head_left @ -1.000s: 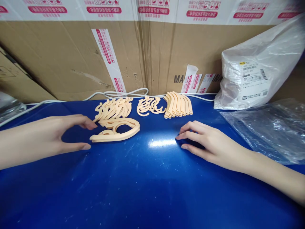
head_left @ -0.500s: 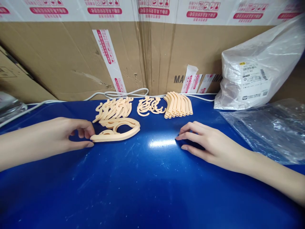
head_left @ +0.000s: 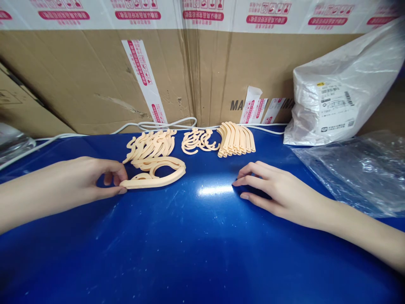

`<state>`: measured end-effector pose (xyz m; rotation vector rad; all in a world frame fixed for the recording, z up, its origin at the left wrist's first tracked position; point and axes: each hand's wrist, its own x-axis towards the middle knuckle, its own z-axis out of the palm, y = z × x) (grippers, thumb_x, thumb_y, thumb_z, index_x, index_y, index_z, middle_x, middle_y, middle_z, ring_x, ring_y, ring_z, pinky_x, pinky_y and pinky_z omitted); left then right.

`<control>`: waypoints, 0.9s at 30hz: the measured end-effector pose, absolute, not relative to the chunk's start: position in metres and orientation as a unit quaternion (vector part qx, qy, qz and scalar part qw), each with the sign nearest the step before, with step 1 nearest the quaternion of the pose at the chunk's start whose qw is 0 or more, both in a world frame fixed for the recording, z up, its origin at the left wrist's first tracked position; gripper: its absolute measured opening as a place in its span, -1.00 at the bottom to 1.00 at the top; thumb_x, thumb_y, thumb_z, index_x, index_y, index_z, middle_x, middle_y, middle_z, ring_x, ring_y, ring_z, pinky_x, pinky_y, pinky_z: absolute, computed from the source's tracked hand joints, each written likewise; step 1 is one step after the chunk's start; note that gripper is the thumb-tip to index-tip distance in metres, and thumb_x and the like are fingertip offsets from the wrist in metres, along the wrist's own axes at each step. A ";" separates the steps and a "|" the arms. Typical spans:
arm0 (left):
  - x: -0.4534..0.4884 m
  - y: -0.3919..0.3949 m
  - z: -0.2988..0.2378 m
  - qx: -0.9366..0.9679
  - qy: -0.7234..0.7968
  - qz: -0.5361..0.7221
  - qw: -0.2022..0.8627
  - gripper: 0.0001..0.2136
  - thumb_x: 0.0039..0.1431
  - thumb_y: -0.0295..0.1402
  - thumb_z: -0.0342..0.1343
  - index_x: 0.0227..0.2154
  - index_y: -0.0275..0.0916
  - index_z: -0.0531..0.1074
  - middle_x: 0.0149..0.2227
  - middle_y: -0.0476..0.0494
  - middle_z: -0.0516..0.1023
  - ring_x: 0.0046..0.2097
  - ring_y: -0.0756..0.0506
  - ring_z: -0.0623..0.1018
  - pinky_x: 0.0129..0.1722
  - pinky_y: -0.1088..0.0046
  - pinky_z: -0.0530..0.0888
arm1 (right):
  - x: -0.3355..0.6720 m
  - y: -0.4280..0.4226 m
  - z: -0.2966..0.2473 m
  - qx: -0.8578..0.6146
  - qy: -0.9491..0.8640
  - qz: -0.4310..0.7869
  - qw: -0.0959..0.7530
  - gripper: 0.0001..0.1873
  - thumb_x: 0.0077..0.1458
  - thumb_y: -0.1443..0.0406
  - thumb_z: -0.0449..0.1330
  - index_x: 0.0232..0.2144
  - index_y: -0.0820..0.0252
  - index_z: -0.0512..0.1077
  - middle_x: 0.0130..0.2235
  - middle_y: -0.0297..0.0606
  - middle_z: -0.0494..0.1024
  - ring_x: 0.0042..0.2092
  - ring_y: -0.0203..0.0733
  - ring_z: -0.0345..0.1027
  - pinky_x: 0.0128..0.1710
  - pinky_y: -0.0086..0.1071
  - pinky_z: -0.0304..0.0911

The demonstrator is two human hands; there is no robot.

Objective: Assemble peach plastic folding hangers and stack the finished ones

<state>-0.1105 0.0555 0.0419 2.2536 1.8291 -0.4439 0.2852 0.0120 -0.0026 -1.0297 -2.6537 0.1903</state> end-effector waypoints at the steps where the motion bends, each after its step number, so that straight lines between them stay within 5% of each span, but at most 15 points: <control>1: -0.111 0.056 0.042 0.762 0.621 -0.152 0.102 -0.58 -0.06 0.11 -0.06 -0.34 -0.04 0.51 -0.37 0.01 0.55 -0.34 -0.12 0.51 -0.39 0.46 0.35 | 0.285 0.012 -0.003 -0.357 -0.920 0.066 0.146 -0.72 0.28 0.22 0.02 -0.08 0.15 0.44 -0.08 -0.16 0.43 -0.09 -0.15 0.36 -0.08 -0.24 0.34; 27: -0.111 0.045 0.043 0.738 0.645 -0.180 0.079 -0.62 -0.08 0.07 -0.07 -0.43 -0.03 0.52 -0.46 0.01 0.54 -0.39 -0.13 0.50 -0.44 0.43 0.29 | 0.286 0.012 -0.003 -0.357 -0.922 0.061 0.136 -0.72 0.29 0.21 0.00 -0.08 0.16 0.42 -0.06 -0.16 0.40 -0.09 -0.17 0.34 -0.07 -0.26 0.31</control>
